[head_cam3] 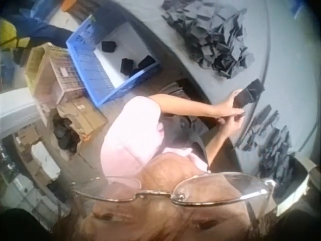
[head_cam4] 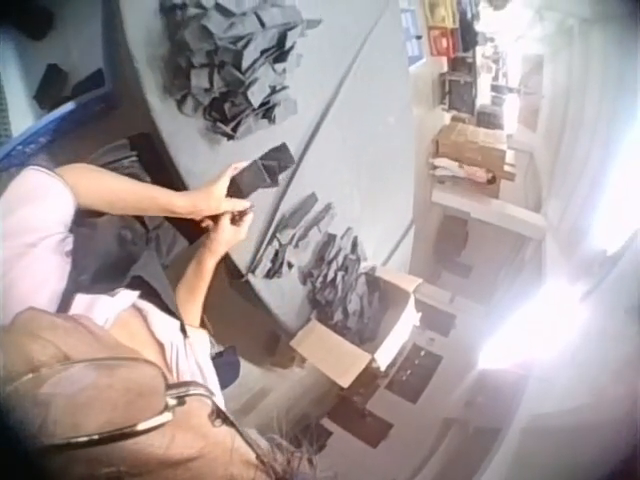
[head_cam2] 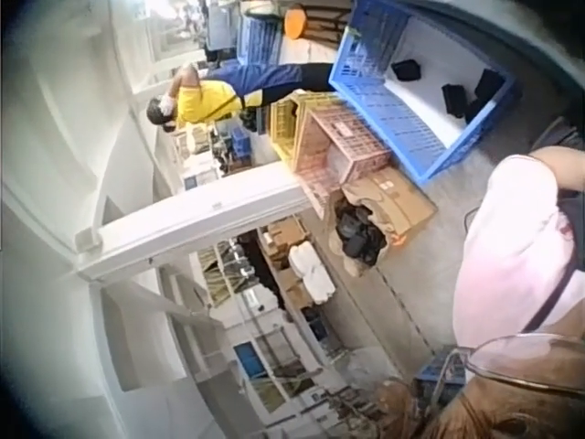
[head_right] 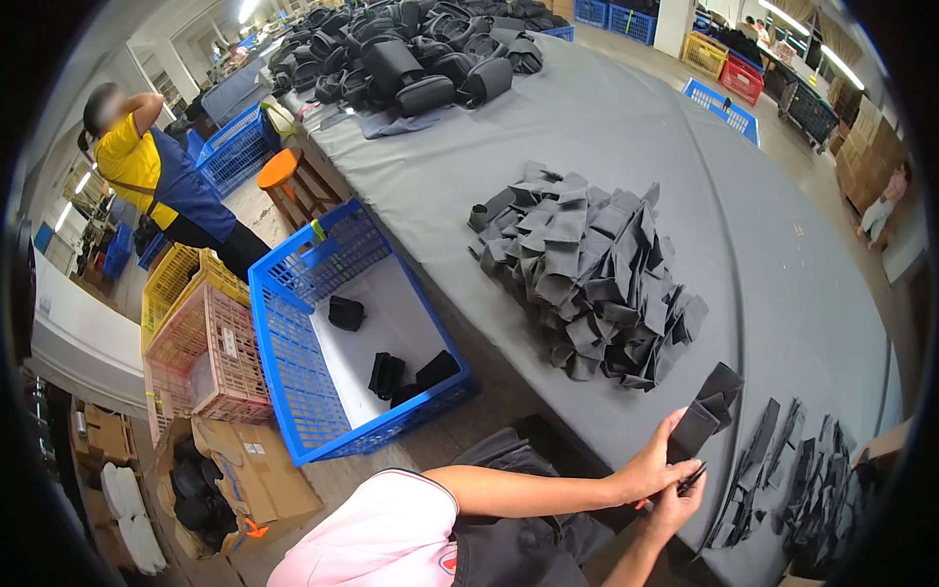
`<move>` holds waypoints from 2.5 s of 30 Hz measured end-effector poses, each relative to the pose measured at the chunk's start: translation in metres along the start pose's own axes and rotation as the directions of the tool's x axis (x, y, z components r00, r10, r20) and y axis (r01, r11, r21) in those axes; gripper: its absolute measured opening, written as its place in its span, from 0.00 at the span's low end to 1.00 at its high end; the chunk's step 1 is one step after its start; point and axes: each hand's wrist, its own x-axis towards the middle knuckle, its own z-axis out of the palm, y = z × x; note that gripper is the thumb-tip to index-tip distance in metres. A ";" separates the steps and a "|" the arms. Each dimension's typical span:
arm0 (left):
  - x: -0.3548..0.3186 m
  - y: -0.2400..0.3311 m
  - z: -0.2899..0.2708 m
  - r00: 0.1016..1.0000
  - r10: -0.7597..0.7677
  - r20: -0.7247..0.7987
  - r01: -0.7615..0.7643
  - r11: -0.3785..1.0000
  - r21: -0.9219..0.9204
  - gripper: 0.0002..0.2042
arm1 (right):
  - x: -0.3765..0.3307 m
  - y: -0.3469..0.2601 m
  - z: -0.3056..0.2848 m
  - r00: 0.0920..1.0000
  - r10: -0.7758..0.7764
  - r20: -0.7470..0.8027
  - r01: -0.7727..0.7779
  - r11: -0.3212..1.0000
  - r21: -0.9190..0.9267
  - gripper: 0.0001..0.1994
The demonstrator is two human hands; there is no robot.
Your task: Trimming excess material and loose threads from black fabric components using a pair of thread snips.
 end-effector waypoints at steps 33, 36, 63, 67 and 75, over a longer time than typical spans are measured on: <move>-0.069 -0.006 -0.076 0.977 -0.180 0.116 0.170 0.981 0.089 0.23 | -0.053 0.004 0.041 1.000 -0.004 0.007 0.005 0.979 -0.202 0.25; -0.063 -0.007 -0.078 0.959 -0.248 0.137 0.216 0.953 0.213 0.20 | -0.054 0.015 0.035 0.999 -0.051 0.014 0.053 0.955 -0.291 0.24; -0.059 -0.011 -0.092 0.760 -0.594 0.262 0.649 0.712 -0.269 0.17 | -0.053 0.002 0.023 0.995 0.072 0.074 -0.054 0.973 -0.225 0.27; -0.067 -0.009 -0.088 0.860 -0.474 0.190 0.500 0.858 -0.120 0.23 | -0.050 0.015 0.013 0.996 0.067 0.050 -0.053 0.970 -0.236 0.25; -0.069 -0.009 -0.101 0.954 -0.070 0.293 -0.093 0.858 0.505 0.11 | -0.052 0.024 0.006 0.999 0.048 0.008 -0.043 0.951 -0.307 0.25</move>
